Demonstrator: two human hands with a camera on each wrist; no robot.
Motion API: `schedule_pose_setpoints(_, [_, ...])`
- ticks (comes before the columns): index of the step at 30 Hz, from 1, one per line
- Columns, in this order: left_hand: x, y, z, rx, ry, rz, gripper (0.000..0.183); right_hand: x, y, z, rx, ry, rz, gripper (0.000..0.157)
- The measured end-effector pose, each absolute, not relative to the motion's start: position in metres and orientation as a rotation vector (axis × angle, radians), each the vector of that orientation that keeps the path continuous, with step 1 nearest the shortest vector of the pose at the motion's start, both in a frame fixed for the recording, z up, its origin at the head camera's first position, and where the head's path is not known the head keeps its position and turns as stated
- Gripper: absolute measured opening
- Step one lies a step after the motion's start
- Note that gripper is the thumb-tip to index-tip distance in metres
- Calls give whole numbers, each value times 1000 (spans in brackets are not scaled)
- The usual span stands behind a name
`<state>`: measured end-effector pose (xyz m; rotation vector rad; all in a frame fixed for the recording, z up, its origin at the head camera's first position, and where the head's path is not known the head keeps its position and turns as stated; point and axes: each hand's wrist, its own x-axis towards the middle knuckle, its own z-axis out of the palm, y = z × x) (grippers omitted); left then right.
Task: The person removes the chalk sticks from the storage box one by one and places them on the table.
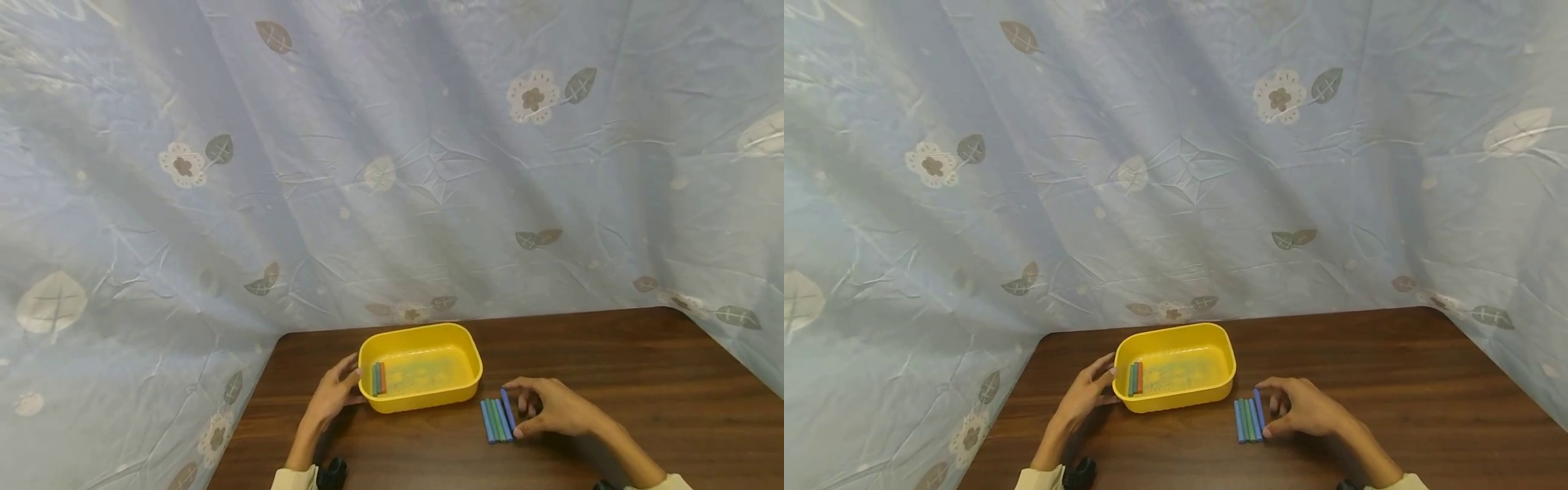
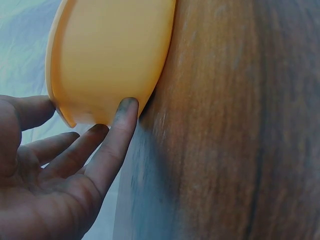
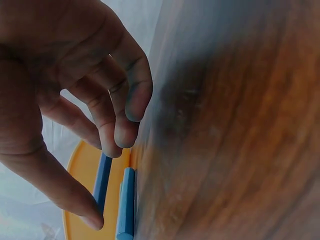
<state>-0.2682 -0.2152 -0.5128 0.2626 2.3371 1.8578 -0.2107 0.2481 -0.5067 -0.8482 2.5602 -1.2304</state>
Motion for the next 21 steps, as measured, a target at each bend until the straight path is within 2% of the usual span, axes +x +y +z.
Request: schedule_pose_setpoints(21, [-268,-214,-511,274,2341,1879,57,-208,240,-504,-674,2579,-1090,78])
